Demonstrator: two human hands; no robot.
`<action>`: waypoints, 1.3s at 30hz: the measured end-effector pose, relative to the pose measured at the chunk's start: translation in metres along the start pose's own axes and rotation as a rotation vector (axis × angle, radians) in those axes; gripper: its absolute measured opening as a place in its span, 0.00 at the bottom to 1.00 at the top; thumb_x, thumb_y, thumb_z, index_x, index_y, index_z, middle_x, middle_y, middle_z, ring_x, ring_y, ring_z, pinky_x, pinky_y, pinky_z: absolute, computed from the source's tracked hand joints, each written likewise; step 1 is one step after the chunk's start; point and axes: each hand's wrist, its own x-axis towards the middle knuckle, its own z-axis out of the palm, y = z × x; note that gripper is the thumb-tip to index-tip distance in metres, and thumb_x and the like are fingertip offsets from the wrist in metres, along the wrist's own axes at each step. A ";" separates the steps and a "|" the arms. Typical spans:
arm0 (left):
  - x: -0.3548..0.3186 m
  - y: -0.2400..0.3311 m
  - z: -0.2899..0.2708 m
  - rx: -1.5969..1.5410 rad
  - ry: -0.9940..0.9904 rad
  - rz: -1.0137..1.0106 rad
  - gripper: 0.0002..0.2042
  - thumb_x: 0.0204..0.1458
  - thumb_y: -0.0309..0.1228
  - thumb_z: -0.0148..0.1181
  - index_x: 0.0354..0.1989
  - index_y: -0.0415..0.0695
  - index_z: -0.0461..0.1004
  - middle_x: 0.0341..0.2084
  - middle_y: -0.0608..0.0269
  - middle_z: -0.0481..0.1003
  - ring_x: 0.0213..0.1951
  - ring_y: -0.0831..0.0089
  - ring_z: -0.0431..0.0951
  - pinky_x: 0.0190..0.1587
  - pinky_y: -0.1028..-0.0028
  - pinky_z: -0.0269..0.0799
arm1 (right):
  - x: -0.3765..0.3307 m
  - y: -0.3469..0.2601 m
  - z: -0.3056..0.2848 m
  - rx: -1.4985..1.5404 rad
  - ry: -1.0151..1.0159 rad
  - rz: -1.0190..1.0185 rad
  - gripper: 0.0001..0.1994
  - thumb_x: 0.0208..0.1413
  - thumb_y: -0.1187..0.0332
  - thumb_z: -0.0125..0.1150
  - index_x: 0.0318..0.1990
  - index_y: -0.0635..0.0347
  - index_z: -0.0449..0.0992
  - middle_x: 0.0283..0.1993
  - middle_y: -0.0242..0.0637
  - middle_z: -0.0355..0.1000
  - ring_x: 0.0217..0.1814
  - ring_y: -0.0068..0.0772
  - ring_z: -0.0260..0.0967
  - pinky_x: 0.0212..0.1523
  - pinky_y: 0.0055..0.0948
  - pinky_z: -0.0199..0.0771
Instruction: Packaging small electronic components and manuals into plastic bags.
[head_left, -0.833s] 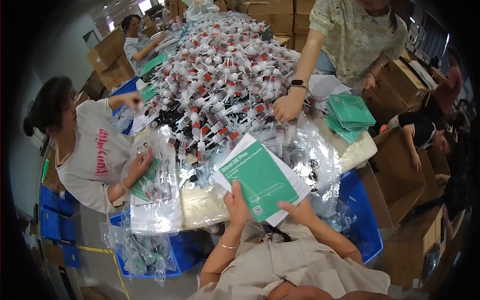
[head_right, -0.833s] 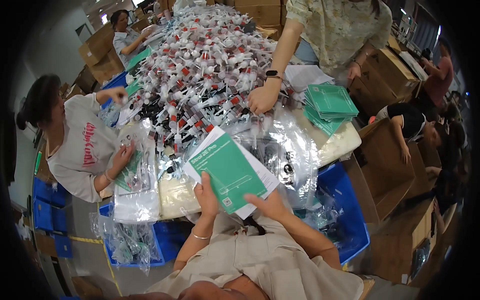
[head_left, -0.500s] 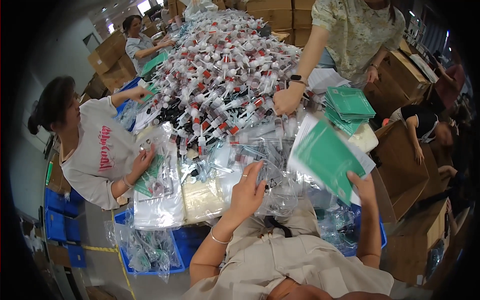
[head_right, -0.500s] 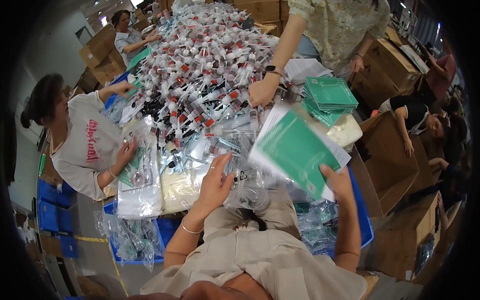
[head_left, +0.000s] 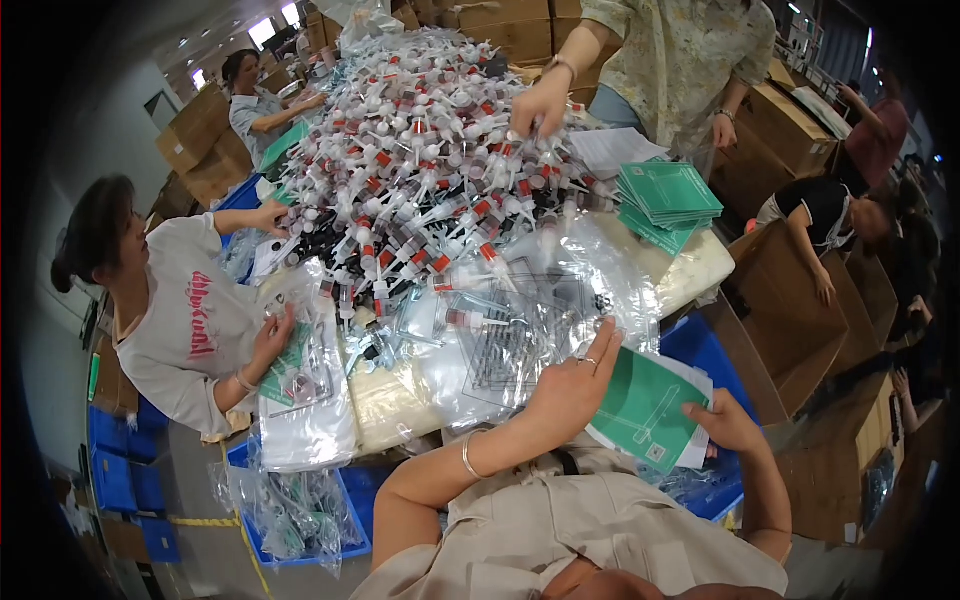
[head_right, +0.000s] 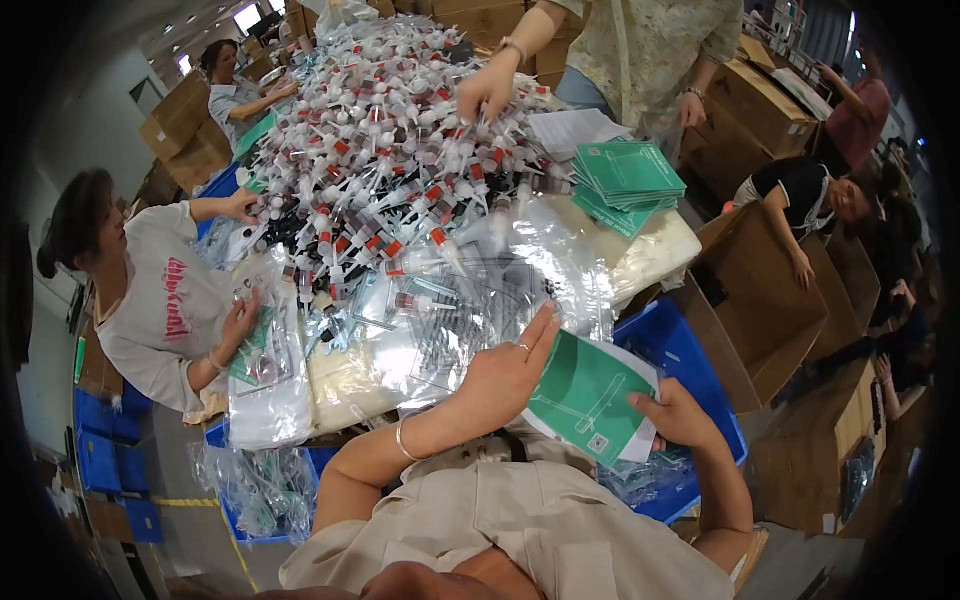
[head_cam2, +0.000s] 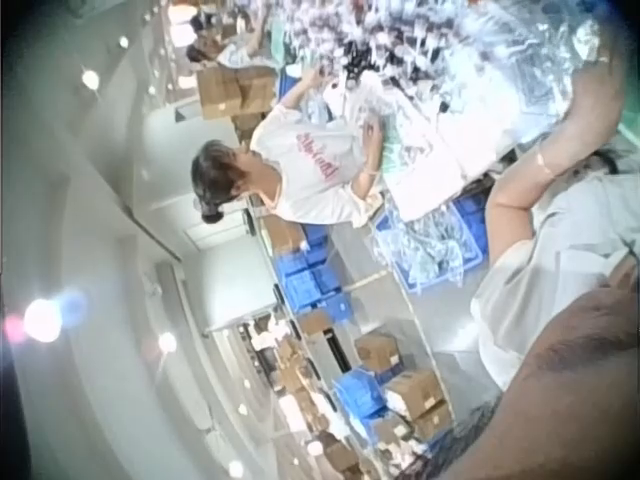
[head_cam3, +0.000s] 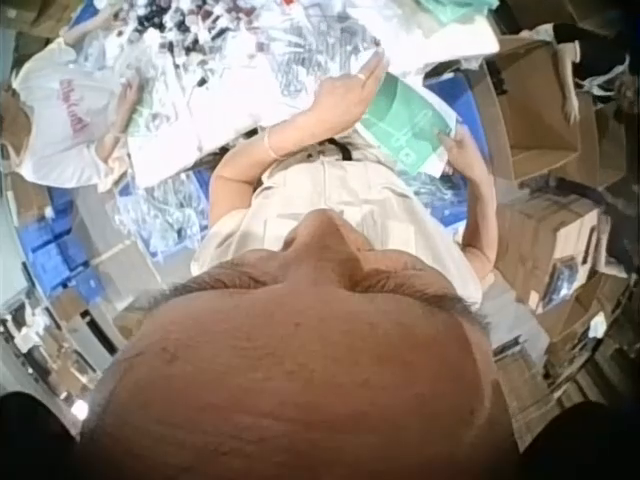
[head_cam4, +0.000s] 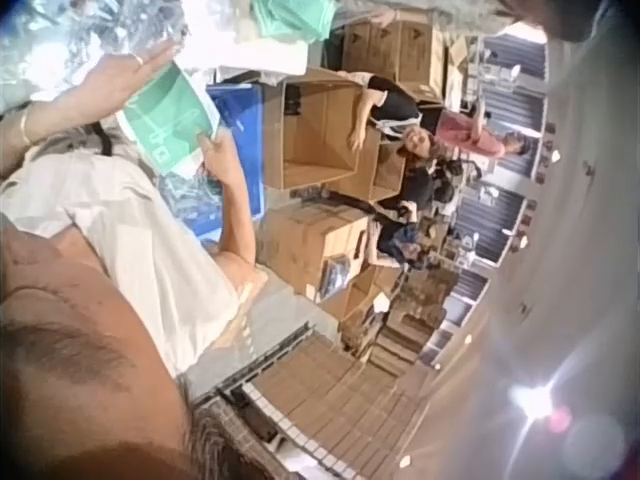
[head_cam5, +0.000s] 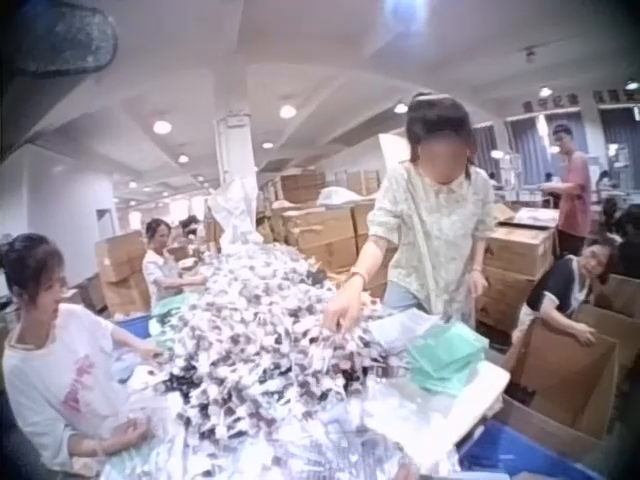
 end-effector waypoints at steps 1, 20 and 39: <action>0.001 0.003 0.001 0.034 0.011 0.027 0.31 0.38 0.23 0.53 0.57 0.33 0.59 0.61 0.43 0.54 0.18 0.74 0.70 0.18 0.77 0.67 | 0.000 0.005 0.002 0.009 0.117 -0.111 0.09 0.59 0.69 0.49 0.32 0.66 0.72 0.15 0.29 0.66 0.09 0.17 0.61 0.06 0.19 0.56; -0.003 0.029 0.007 -0.027 -0.019 0.028 0.34 0.36 0.21 0.52 0.58 0.30 0.55 0.62 0.42 0.51 0.16 0.76 0.69 0.16 0.76 0.65 | 0.002 -0.010 -0.001 0.161 0.307 -0.166 0.10 0.61 0.70 0.45 0.32 0.66 0.70 0.17 0.32 0.68 0.12 0.19 0.65 0.10 0.21 0.63; -0.015 0.032 0.006 -0.351 -0.036 0.073 0.35 0.39 0.21 0.52 0.60 0.30 0.50 0.62 0.42 0.50 0.19 0.65 0.73 0.20 0.72 0.69 | 0.125 0.028 0.037 -0.413 -0.109 -0.342 0.12 0.58 0.70 0.45 0.45 0.66 0.70 0.29 0.43 0.69 0.26 0.34 0.69 0.25 0.28 0.69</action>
